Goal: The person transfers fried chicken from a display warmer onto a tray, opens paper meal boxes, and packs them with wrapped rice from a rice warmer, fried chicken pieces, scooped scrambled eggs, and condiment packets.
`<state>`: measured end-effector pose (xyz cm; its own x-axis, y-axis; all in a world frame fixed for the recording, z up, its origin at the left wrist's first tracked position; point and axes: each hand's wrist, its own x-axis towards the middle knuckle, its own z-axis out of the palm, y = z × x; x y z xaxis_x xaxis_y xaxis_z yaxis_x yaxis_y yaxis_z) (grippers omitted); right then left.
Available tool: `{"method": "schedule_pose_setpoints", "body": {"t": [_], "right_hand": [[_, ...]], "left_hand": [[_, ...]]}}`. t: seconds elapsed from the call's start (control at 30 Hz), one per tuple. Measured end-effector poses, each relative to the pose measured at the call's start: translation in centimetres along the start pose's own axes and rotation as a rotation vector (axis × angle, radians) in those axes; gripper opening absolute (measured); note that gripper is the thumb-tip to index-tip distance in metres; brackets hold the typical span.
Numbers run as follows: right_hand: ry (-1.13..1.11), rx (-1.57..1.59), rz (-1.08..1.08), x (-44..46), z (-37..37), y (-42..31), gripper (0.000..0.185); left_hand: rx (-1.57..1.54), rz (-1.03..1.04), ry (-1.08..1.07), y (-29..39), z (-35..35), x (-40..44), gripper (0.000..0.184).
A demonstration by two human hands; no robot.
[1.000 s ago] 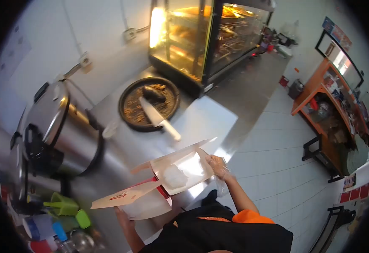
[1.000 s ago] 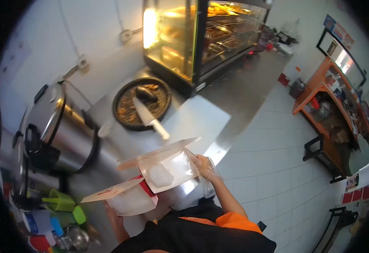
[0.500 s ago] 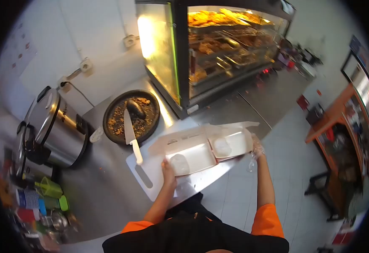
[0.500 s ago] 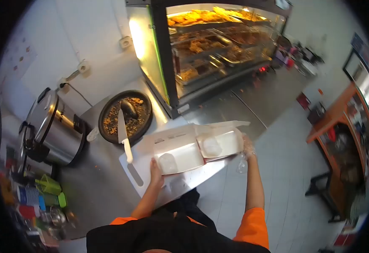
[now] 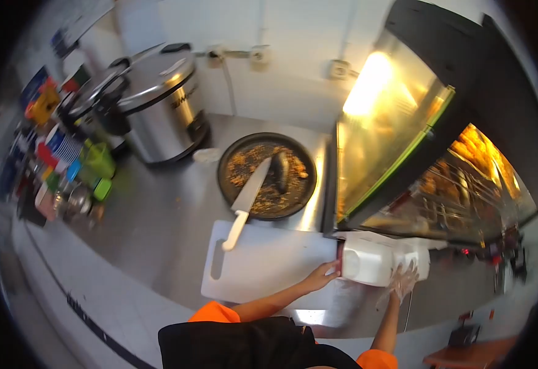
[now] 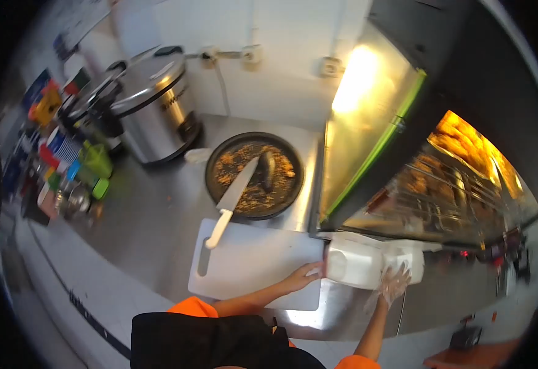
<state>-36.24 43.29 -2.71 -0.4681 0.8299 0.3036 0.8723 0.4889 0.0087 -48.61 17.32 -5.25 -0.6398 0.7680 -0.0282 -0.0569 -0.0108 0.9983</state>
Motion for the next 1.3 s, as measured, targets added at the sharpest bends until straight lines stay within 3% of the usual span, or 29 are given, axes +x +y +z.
{"method": "schedule_pose_setpoints", "body": {"t": [0.1,0.17,0.23,0.3,0.33,0.37,0.4,0.53,0.6,0.67,0.7,0.73,0.8,0.97,1.03,1.07,1.13,1.2,1.3], "right_hand": [[0.233,0.387,-0.201,-1.2,-0.4,-2.8,0.042],[0.33,0.673,-0.16,-3.4,-3.7,-5.7,0.035],[0.474,0.628,-0.284,-2.5,-2.4,-6.6,0.029],[0.303,0.909,-0.257,-1.3,-9.7,-10.7,0.023],[0.514,1.137,-0.383,0.2,-9.9,-12.0,0.019],[0.509,1.117,-0.509,1.2,-12.3,-13.1,0.019],[0.648,1.015,-0.512,1.8,-12.7,-14.5,0.022],[0.86,0.763,-0.68,3.6,-17.4,-17.9,0.022],[0.75,0.823,-0.795,4.7,-14.8,-17.8,0.021],[0.803,0.811,-1.001,5.8,-14.5,-16.9,0.025],[0.975,0.695,-0.962,5.7,-15.2,-16.6,0.02],[0.984,0.72,-0.947,6.1,-15.4,-16.2,0.02],[0.83,0.841,-0.969,7.4,-15.0,-14.7,0.019],[0.788,1.018,-0.861,10.8,-15.5,-9.4,0.017],[0.678,0.993,-0.923,12.2,-15.0,-6.9,0.016],[0.735,0.911,-0.98,12.7,-14.6,-5.8,0.017],[0.846,0.744,-1.104,13.9,-13.8,-4.5,0.019],[0.8,0.868,-1.135,14.3,-13.8,-4.2,0.024],[0.75,0.926,-1.18,14.1,-12.3,-5.3,0.03]], "left_hand": [[-0.054,-0.02,-0.149,1.6,-4.7,-2.6,0.036],[-0.156,-0.083,-0.022,2.0,-7.9,-5.1,0.033],[0.001,-0.161,0.196,2.1,-10.6,-7.3,0.032],[-0.156,-0.278,0.378,4.3,-12.2,-9.2,0.032],[-0.16,-0.328,0.482,4.1,-12.7,-9.8,0.03],[-0.169,-0.303,0.548,3.1,-13.1,-10.2,0.028],[-0.178,-0.309,0.61,3.3,-13.1,-10.2,0.028],[-0.31,-0.197,0.748,4.1,-11.2,-8.6,0.02],[-0.343,-0.176,0.739,4.7,-9.2,-7.0,0.019],[-0.351,-0.162,0.725,5.2,-7.6,-5.6,0.019],[-0.343,-0.164,0.708,5.4,-6.7,-4.9,0.018],[-0.331,-0.171,0.686,5.7,-5.8,-4.3,0.018],[-0.313,-0.148,0.661,6.6,-4.5,-3.4,0.017],[-0.212,-0.177,0.659,6.4,-1.7,-2.4,0.017],[-0.122,-0.053,0.655,3.8,-1.4,-1.3,0.015],[-0.079,0.008,0.654,2.8,-0.6,-0.5,0.015],[-0.055,0.142,0.712,4.9,2.6,1.8,0.014],[0.056,0.328,0.757,7.1,5.3,4.3,0.013],[0.009,0.423,0.858,10.7,9.8,7.1,0.011]]}}
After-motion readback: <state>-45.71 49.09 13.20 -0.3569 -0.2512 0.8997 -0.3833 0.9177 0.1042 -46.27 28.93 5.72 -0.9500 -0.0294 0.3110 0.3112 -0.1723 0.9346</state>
